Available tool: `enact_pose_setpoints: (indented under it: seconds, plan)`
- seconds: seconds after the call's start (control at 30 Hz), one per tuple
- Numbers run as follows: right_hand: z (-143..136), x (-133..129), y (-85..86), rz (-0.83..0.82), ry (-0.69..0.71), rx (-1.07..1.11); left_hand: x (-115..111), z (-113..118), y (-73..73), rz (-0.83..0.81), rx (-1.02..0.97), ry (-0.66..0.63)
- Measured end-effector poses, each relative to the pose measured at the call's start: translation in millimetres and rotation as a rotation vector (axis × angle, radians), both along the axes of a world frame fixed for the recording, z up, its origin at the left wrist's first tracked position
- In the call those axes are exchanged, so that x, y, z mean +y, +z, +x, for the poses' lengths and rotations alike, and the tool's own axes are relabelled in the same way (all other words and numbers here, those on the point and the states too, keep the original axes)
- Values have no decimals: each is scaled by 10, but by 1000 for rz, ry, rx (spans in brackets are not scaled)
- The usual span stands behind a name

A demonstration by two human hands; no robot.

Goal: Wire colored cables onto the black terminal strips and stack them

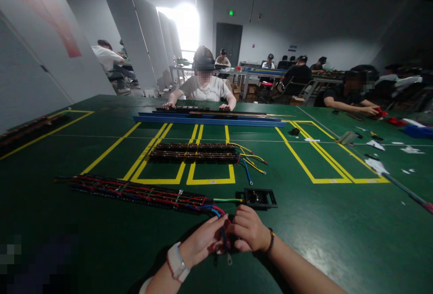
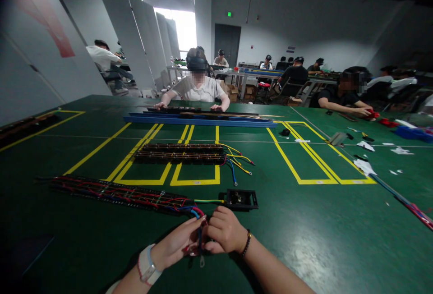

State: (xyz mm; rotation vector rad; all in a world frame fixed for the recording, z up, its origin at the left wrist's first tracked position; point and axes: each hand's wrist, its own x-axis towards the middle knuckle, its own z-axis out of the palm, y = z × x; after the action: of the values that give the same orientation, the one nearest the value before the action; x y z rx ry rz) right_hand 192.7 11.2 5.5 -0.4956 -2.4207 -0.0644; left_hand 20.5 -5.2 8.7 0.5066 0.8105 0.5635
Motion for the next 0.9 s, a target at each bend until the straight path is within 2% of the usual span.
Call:
enact_pose_setpoints:
  seconds: [0.3,0.9]
  plan:
    - [-41,-3,66,37,16,54,-8,6,76,8,31,-3]
    - [-54,-1,94,64,6,28,-4,2,63,15,67,-38]
